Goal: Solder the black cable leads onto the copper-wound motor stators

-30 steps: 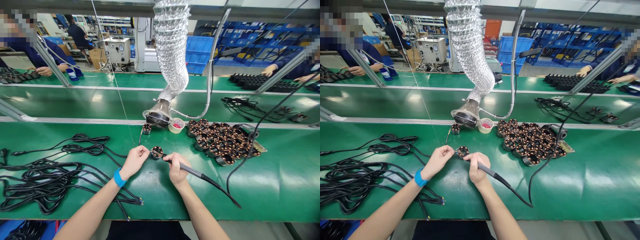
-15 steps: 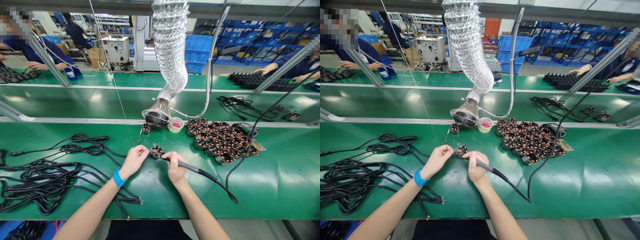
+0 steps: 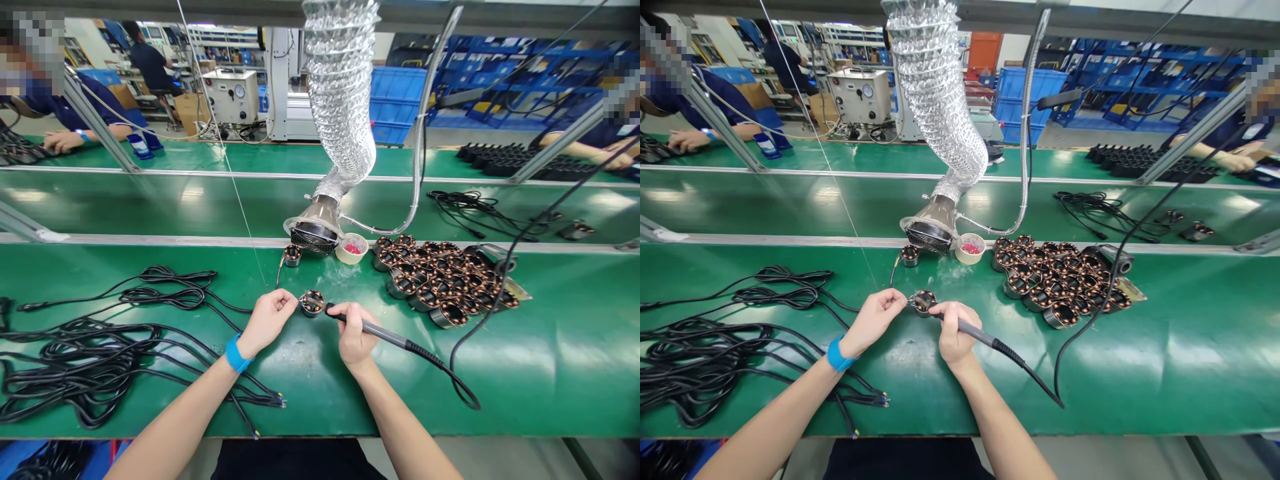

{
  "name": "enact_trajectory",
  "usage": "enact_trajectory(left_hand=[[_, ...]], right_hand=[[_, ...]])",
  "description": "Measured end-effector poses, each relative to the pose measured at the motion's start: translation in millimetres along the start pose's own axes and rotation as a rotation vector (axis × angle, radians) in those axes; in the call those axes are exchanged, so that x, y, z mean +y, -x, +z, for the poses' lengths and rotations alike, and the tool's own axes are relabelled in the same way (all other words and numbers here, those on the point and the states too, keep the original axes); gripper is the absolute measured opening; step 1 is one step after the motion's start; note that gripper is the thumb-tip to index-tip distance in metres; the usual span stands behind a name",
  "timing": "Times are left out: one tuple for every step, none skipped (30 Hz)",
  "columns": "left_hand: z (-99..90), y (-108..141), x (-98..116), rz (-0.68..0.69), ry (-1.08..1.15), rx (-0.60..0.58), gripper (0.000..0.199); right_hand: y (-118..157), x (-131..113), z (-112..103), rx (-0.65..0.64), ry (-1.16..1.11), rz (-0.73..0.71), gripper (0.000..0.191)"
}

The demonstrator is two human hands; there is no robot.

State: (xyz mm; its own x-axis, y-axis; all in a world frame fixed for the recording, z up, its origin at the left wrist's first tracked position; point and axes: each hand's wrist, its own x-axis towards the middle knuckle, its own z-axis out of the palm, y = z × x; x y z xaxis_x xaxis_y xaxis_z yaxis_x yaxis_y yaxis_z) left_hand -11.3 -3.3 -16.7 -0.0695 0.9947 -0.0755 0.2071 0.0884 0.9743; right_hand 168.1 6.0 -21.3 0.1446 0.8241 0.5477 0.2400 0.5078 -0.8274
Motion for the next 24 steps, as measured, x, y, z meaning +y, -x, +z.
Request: enact_trajectory(left_hand=[[0.0, 0.0, -0.1, -0.001, -0.001, -0.001, 0.027], [0.0, 0.1, -0.2, -0.003, -0.003, -0.003, 0.027], [0.0, 0.2, -0.4, -0.004, -0.006, -0.005, 0.027], [0.0, 0.2, -0.7, -0.004, -0.008, -0.006, 0.027], [0.0, 0.2, -1.1, -0.003, -0.010, -0.008, 0.027], [0.0, 0.3, -1.4, -0.002, -0.010, -0.010, 0.027], [-0.1, 0.3, -1.8, 0.000, -0.009, -0.012, 0.027], [-0.1, 0.2, -2.1, 0.001, -0.007, -0.013, 0.027], [-0.1, 0.2, -2.2, 0.001, -0.006, -0.014, 0.027], [-0.1, 0.3, -2.3, 0.000, -0.005, -0.015, 0.027], [-0.1, 0.3, -2.2, -0.001, -0.005, -0.016, 0.027], [-0.1, 0.3, -2.0, -0.003, -0.004, -0.016, 0.027], [-0.1, 0.4, -1.7, -0.006, -0.004, -0.017, 0.027], [-0.2, 0.5, -1.3, -0.007, -0.004, -0.018, 0.027], [-0.2, 0.5, -0.9, -0.009, -0.006, -0.018, 0.027], [-0.3, 0.5, -0.5, -0.010, -0.007, -0.019, 0.027], [-0.4, 0.5, -0.3, -0.011, -0.010, -0.020, 0.027], [-0.5, 0.5, -0.2, -0.012, -0.012, -0.022, 0.027], [-0.6, 0.4, -0.3, -0.012, -0.013, -0.024, 0.027], [-0.6, 0.3, -0.5, -0.011, -0.012, -0.027, 0.027], [-0.6, 0.1, -0.8, -0.010, -0.011, -0.028, 0.027], [-0.6, 0.0, -1.0, -0.010, -0.009, -0.030, 0.027], [-0.5, -0.1, -1.2, -0.011, -0.008, -0.029, 0.027], [-0.4, -0.2, -1.2, -0.012, -0.006, -0.030, 0.027]], right_hand=[[-0.2, -0.3, 0.0, -0.004, -0.005, -0.008, 0.046], [-0.6, -0.7, 0.0, -0.008, -0.009, -0.017, 0.046], [-1.0, -1.4, 0.1, -0.014, -0.008, -0.026, 0.046], [-1.5, -2.3, 0.2, -0.023, -0.004, -0.035, 0.046], [-2.1, -3.2, 0.3, -0.034, 0.001, -0.043, 0.046], [-2.6, -4.2, 0.5, -0.047, 0.005, -0.049, 0.045], [-3.1, -5.0, 0.6, -0.059, 0.009, -0.055, 0.045], [-3.5, -5.7, 0.7, -0.071, 0.010, -0.059, 0.045], [-3.8, -6.2, 0.7, -0.081, 0.009, -0.063, 0.044], [-4.0, -6.5, 0.7, -0.088, 0.007, -0.065, 0.044], [-4.1, -6.5, 0.7, -0.092, 0.007, -0.065, 0.044], [-4.0, -6.5, 0.6, -0.090, 0.006, -0.066, 0.044], [-3.8, -6.3, 0.5, -0.083, 0.004, -0.065, 0.045], [-3.5, -6.1, 0.4, -0.072, -0.001, -0.062, 0.045], [-3.1, -5.8, 0.3, -0.057, -0.007, -0.057, 0.045], [-2.7, -5.6, 0.2, -0.041, -0.013, -0.050, 0.045], [-2.4, -5.3, 0.1, -0.027, -0.021, -0.044, 0.045], [-2.2, -5.1, 0.0, -0.016, -0.028, -0.039, 0.045], [-2.1, -5.0, 0.0, -0.011, -0.033, -0.036, 0.045], [-2.1, -4.9, -0.1, -0.010, -0.037, -0.036, 0.045], [-2.2, -4.9, -0.1, -0.013, -0.040, -0.039, 0.044], [-2.4, -5.0, -0.1, -0.017, -0.041, -0.043, 0.044], [-2.7, -5.2, 0.0, -0.022, -0.040, -0.048, 0.044], [-2.8, -5.4, 0.0, -0.026, -0.038, -0.053, 0.044]])
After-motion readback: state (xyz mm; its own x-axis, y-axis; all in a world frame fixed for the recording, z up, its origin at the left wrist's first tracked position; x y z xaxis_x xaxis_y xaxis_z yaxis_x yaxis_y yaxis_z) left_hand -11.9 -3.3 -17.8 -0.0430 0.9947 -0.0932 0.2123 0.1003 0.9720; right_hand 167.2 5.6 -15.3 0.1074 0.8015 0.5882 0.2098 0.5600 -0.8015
